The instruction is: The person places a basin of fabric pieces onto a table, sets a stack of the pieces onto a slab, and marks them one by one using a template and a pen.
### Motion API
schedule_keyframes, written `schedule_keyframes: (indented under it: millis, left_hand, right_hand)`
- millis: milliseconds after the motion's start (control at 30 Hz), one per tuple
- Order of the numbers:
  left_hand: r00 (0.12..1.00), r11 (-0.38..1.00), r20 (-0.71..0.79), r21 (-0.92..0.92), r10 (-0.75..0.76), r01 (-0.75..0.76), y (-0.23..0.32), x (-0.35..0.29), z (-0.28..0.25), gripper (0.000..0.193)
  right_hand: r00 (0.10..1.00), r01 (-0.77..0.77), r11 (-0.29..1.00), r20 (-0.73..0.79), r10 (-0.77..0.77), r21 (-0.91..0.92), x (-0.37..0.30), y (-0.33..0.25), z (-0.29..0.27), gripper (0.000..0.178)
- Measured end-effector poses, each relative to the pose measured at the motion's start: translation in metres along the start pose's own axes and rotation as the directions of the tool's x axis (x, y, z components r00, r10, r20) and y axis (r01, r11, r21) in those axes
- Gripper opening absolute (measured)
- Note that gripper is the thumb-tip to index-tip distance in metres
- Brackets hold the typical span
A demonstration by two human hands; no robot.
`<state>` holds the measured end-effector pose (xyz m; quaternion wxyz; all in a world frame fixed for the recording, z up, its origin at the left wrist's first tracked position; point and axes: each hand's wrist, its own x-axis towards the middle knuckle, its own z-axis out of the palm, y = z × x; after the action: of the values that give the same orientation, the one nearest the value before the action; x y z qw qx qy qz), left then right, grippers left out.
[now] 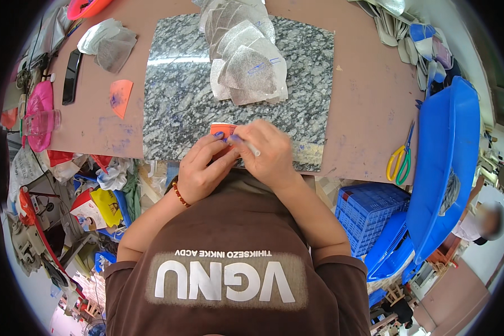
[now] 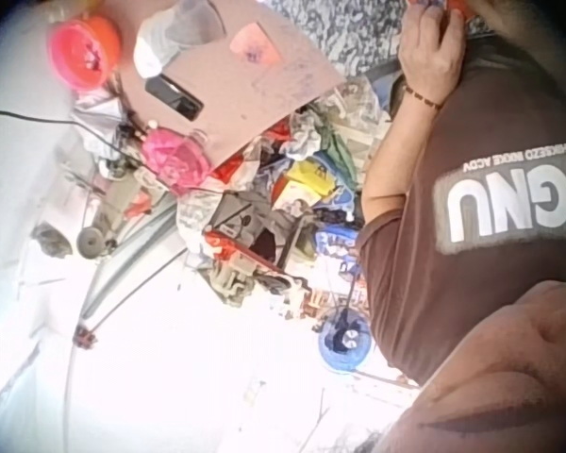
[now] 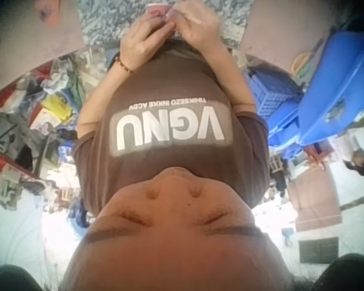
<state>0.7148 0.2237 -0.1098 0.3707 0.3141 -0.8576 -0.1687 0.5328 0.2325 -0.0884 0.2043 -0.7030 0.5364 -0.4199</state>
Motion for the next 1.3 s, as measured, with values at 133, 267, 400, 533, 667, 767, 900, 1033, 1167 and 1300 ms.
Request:
schedule_keyframes:
  millis: [133,267,400,533,667,767,900,1033,1167,1300]
  left_hand:
    - [0.999,1.0,0.029,-0.02,-0.015,0.016,-0.001,-0.003,-0.001,0.027]
    - [1.0,1.0,0.006,0.005,-0.001,0.001,0.001,0.0,-0.003,0.03]
    - [0.992,0.994,0.11,-0.094,0.066,-0.056,-0.003,-0.002,-0.014,0.036]
    - [0.96,0.944,0.134,-0.257,0.245,-0.205,-0.009,-0.019,-0.036,0.03]
    - [0.991,0.967,-0.129,-0.253,-0.041,0.007,-0.003,-0.036,-0.05,0.03]
    - [0.928,0.966,-0.281,-0.148,-0.245,0.211,0.001,-0.029,-0.055,0.033]
    - [0.912,0.947,-0.263,-0.152,-0.315,0.283,-0.001,-0.016,-0.047,0.028]
    - [0.971,0.973,-0.123,-0.135,-0.205,0.189,-0.005,-0.004,-0.032,0.029]
    - [0.994,0.992,0.07,-0.081,-0.086,0.091,-0.009,-0.004,-0.02,0.032]
    - [0.994,0.992,0.072,-0.094,-0.079,0.085,0.004,-0.001,-0.015,0.039]
  right_hand:
    - [0.987,0.106,0.991,0.113,-0.114,0.079,0.002,-0.001,-0.002,0.015]
    - [0.993,0.077,0.993,0.101,-0.068,-0.088,0.018,0.005,-0.014,0.014]
    - [0.999,0.012,0.992,-0.036,-0.017,-0.128,0.02,0.001,-0.015,0.018]
    - [0.964,-0.174,0.959,0.16,0.212,-0.221,0.005,-0.017,-0.004,0.03]
    - [0.98,-0.088,0.971,0.155,0.124,-0.221,-0.006,-0.013,0.002,0.031]
    - [0.993,0.033,0.983,0.114,-0.012,-0.18,-0.014,-0.003,0.002,0.024]
    - [0.976,0.063,0.996,0.214,-0.047,-0.069,-0.007,0.006,-0.011,0.021]
    - [0.947,-0.01,0.98,0.318,-0.055,0.197,0.003,0.012,-0.032,0.023]
    - [0.974,-0.224,0.78,0.106,0.2,0.585,0.014,0.005,-0.057,0.025]
    - [0.947,-0.237,0.958,-0.18,0.265,0.163,0.073,0.002,-0.061,0.032]
